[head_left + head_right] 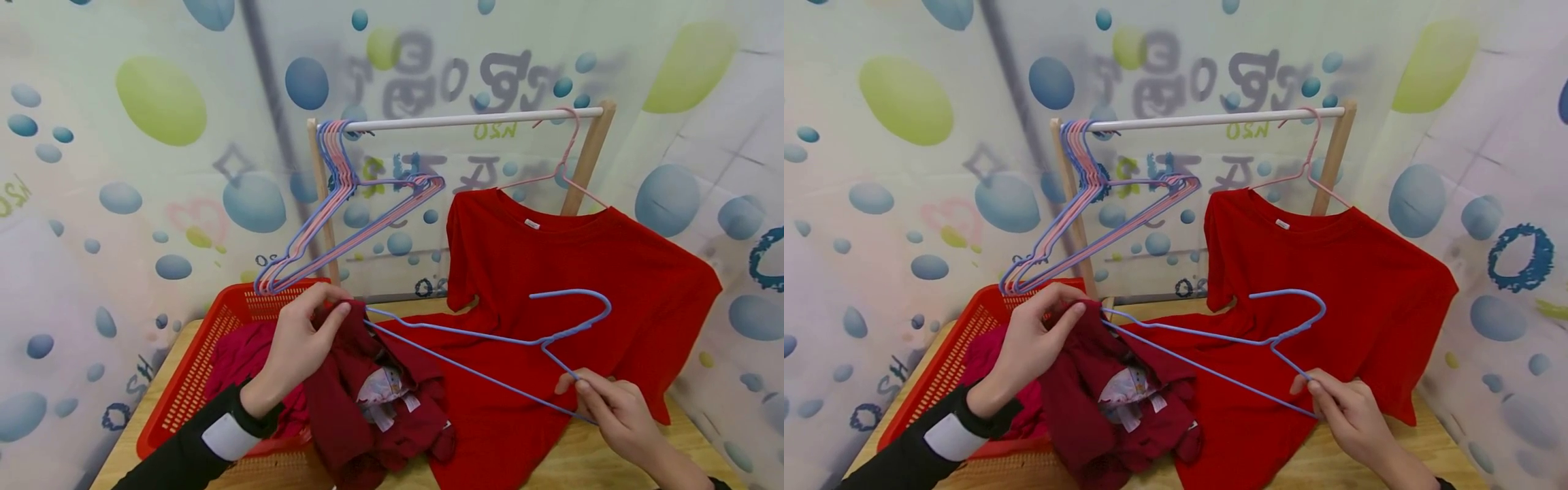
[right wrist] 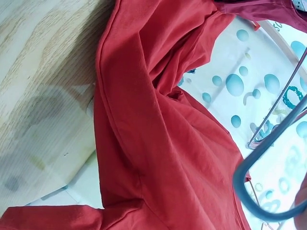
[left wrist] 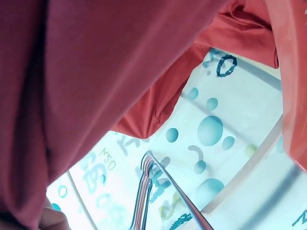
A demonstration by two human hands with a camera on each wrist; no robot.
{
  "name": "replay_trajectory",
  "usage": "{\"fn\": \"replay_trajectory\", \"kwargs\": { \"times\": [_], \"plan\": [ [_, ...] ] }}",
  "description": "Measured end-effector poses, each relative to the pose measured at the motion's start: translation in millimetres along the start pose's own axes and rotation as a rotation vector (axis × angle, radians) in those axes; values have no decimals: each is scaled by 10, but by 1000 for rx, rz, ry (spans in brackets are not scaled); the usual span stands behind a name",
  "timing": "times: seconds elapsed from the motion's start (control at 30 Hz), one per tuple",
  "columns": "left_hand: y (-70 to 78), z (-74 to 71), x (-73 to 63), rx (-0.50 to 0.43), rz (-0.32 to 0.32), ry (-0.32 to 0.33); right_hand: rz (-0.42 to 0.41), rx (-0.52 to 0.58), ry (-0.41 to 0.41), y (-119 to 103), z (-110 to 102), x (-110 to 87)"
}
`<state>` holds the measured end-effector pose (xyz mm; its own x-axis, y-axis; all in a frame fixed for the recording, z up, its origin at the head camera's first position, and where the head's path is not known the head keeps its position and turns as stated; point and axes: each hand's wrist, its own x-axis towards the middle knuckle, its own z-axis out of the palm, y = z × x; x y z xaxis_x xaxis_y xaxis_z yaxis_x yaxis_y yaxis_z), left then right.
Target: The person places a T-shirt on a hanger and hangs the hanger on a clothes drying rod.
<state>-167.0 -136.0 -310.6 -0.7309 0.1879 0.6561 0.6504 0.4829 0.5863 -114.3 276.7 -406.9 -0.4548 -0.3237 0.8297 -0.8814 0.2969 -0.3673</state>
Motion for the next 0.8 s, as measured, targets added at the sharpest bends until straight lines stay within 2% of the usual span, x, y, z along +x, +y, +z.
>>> {"fn": "replay_trajectory", "kwargs": {
  "times": [0.17,0.5,0.8],
  "plan": [
    [-18,0,-14,-24,1,-5,-5,4,-3,-13,12,14],
    [-56,-37,-28,-120,23,-160,-3,46,-10,-36,35,45],
    [-64,-12,-58,-145,41,-211,-5,40,-15,-42,78,74]
  ]
}}
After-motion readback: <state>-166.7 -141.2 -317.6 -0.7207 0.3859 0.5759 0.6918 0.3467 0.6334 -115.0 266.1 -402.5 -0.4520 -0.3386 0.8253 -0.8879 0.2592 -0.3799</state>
